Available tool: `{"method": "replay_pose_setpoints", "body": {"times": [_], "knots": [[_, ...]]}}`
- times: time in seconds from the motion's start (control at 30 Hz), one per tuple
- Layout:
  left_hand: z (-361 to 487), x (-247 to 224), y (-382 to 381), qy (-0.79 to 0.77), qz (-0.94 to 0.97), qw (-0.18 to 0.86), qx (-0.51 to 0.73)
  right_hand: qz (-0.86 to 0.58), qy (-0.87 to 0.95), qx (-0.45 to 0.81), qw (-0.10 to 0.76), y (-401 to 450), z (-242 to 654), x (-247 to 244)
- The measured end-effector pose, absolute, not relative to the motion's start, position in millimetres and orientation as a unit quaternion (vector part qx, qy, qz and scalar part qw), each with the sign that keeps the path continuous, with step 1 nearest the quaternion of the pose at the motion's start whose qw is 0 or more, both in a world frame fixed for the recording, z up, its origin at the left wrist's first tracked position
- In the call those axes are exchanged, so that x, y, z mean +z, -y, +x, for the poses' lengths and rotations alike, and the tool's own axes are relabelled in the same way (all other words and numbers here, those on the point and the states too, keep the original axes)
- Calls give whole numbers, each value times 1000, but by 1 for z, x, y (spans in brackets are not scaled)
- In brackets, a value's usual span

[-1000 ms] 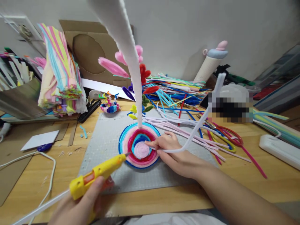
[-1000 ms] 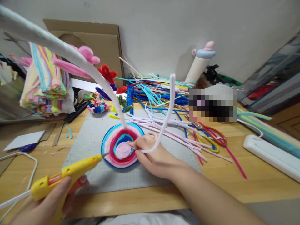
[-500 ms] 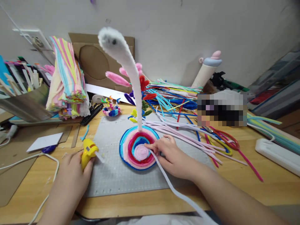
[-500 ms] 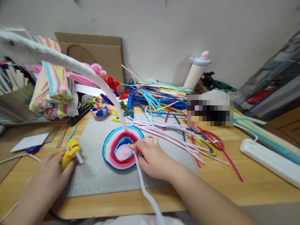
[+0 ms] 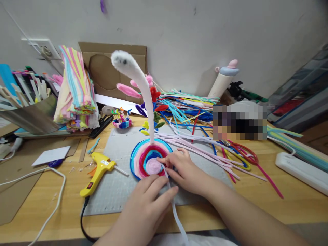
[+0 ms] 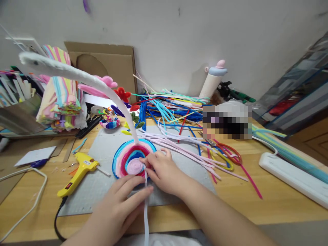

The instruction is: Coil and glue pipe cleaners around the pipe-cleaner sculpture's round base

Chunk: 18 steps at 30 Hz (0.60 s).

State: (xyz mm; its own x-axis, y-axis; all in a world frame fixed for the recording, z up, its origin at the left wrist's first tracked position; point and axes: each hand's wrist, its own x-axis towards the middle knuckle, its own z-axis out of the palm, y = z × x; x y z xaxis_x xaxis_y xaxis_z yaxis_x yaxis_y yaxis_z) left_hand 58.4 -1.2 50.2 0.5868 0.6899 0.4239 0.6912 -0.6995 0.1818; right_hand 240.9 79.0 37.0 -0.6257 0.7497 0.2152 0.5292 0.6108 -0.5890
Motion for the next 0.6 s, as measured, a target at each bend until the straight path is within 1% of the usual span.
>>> {"method": "replay_pose_setpoints", "body": {"times": [0.17,0.37,0.6], "knots": [[64,36,0,363,-892,3,-269,-378,865,230,238,-80,237,32],[60,25,5,425,-843,25,-330,-382,861,231,244,-80,235,31],[55,27,6,424,-841,41,-335,-386,861,230,241,-80,234,33]]}}
